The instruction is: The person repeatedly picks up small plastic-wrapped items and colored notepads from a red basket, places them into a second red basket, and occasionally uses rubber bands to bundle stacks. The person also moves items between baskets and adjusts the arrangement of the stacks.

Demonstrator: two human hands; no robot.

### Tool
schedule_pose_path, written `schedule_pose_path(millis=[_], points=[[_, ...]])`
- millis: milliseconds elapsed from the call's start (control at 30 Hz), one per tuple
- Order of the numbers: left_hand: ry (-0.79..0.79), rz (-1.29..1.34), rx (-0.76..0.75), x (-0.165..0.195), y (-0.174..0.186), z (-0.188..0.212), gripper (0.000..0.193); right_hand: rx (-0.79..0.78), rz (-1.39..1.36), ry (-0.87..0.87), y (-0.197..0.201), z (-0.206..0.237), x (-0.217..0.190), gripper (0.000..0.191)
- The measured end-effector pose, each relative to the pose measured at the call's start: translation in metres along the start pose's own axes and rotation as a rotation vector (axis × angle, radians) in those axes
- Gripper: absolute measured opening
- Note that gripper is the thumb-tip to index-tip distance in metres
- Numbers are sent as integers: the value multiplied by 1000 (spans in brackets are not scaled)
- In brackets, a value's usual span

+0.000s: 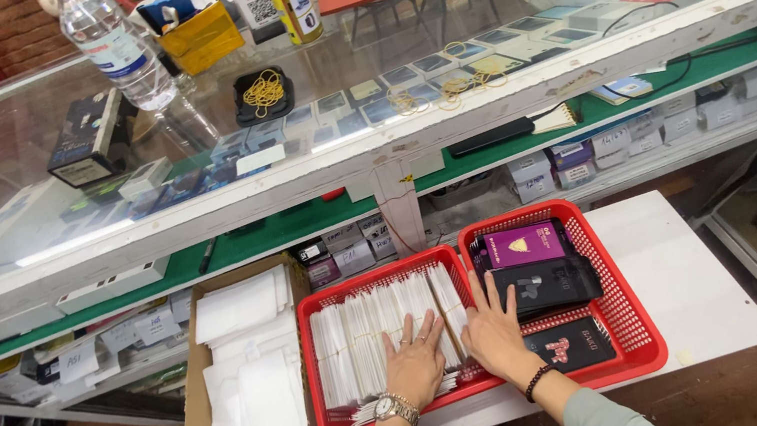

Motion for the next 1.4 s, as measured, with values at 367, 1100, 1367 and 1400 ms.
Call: schedule_pose_path(millis=[367,1100,1367,1400], points=[[27,109,14,1,12,0,59,-16,-76,-111,-4,-10,-1,59],[313,-33,219,-117,29,82,68,-187,99,693,-29,-6,-130,54],[277,-13,326,-114,41,72,49,-82,-54,645,-29,-11,-153,46],[272,-20,340,-112,43,71,45,-121,-44,626,-31,-13,-148,49]])
Point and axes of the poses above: each hand's wrist, its own z-axis away from the middle knuckle, its own y-axis out of the back of the hand, x = y × z, the point moved 8 cm from there along -z, towards the middle knuckle, and after that the axes turned 6 degrees about -x, right-handed, at the moved point
